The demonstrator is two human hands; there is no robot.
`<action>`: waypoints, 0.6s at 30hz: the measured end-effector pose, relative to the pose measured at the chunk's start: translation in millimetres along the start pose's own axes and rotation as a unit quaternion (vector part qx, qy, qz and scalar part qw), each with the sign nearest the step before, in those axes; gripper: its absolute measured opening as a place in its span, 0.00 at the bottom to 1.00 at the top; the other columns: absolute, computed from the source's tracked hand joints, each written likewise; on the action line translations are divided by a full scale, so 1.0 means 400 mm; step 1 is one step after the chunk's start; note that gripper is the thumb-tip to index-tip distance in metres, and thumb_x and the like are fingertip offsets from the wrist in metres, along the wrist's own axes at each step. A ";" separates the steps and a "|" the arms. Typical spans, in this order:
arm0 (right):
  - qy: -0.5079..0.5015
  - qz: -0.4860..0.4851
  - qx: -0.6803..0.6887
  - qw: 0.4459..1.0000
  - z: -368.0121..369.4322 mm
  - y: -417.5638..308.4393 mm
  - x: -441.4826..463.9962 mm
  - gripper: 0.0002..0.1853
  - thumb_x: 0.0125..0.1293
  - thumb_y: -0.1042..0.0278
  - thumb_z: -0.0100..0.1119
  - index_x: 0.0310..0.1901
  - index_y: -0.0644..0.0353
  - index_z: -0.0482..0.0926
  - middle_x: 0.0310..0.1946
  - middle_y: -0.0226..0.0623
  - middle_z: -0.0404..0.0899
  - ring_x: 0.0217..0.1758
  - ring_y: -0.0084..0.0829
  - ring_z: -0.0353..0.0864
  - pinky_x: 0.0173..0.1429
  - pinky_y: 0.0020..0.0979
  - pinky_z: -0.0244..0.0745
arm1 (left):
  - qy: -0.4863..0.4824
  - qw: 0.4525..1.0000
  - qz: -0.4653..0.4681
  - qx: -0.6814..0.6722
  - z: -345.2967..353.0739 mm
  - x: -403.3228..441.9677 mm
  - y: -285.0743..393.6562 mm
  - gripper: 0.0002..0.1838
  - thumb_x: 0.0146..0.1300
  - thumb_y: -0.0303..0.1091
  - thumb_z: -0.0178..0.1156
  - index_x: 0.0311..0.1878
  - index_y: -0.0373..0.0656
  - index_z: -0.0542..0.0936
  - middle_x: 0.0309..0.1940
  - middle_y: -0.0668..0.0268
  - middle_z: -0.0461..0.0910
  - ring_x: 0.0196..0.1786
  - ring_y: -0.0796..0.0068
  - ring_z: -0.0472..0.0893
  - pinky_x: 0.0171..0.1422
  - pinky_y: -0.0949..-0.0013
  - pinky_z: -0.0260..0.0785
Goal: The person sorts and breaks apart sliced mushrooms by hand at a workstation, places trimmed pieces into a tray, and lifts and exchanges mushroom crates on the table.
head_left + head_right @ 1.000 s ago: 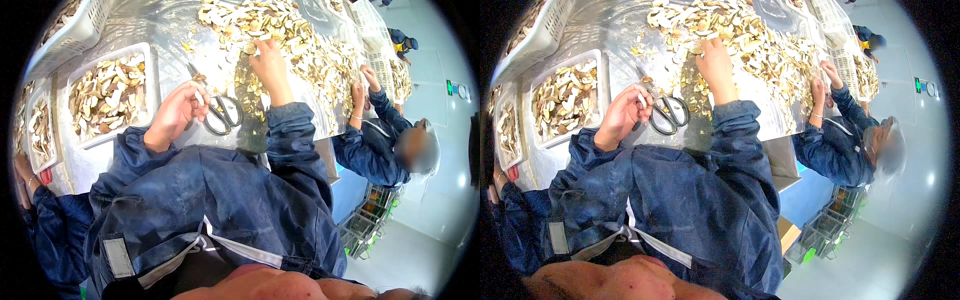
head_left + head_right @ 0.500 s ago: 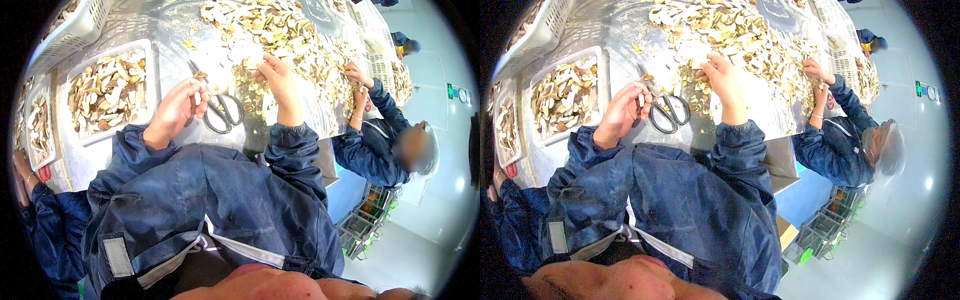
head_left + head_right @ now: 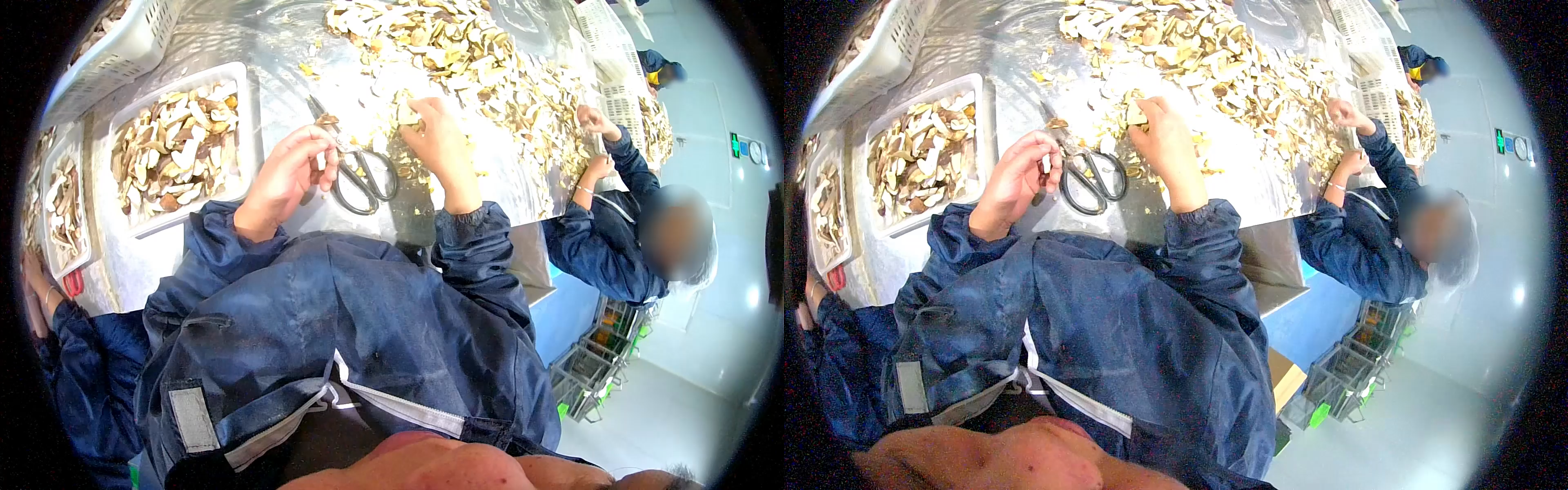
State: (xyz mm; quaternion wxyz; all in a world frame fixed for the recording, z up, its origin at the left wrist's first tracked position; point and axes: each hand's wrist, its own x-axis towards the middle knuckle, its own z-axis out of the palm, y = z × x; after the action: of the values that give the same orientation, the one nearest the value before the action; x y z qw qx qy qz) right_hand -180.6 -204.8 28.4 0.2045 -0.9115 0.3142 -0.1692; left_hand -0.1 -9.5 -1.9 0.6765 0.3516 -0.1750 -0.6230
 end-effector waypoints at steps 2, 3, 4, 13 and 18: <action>0.002 0.022 0.017 1.000 0.005 0.000 0.003 0.17 0.60 0.68 0.67 0.50 0.65 0.82 0.47 0.47 0.82 0.49 0.52 0.81 0.51 0.42 0.77 | 0.005 1.000 -0.001 -0.001 -0.001 0.000 0.000 0.07 0.74 0.36 0.53 0.45 0.43 0.76 0.34 0.66 0.78 0.32 0.75 0.78 0.33 0.72 0.69; 0.005 0.037 0.031 0.999 -0.001 -0.005 0.003 0.16 0.61 0.68 0.67 0.49 0.66 0.82 0.45 0.47 0.82 0.48 0.52 0.81 0.50 0.42 0.77 | 0.004 1.000 -0.002 0.001 -0.001 0.000 -0.001 0.07 0.74 0.35 0.53 0.45 0.42 0.76 0.34 0.66 0.78 0.32 0.75 0.78 0.33 0.73 0.69; 0.008 0.052 0.045 0.998 -0.006 -0.006 0.004 0.15 0.61 0.68 0.67 0.48 0.66 0.82 0.44 0.46 0.83 0.47 0.52 0.81 0.50 0.41 0.77 | 0.003 1.000 -0.002 0.002 0.000 0.000 -0.001 0.07 0.73 0.35 0.53 0.45 0.42 0.76 0.34 0.66 0.78 0.32 0.75 0.78 0.33 0.73 0.69; 0.050 0.222 0.350 0.909 -0.041 -0.028 0.001 0.11 0.69 0.66 0.65 0.44 0.67 0.85 0.27 0.29 0.81 0.28 0.17 0.75 0.36 0.23 0.71 | 0.001 1.000 -0.004 0.002 0.002 0.001 -0.002 0.07 0.74 0.35 0.53 0.45 0.42 0.76 0.34 0.66 0.78 0.32 0.76 0.78 0.33 0.73 0.69; -0.025 0.200 0.409 0.890 -0.044 -0.083 -0.014 0.13 0.70 0.64 0.65 0.44 0.67 0.85 0.27 0.26 0.81 0.29 0.16 0.76 0.35 0.21 0.70 | 0.002 1.000 -0.015 -0.005 0.001 -0.001 -0.001 0.12 0.77 0.40 0.49 0.47 0.41 0.75 0.36 0.65 0.79 0.33 0.75 0.79 0.33 0.72 0.73</action>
State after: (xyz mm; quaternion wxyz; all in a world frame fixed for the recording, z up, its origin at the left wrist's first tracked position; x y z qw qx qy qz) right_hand -175.7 -181.9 58.4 0.5966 -0.6690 0.3876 -0.2150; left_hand -0.7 -9.3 -1.7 0.6689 0.3523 -0.1649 -0.6334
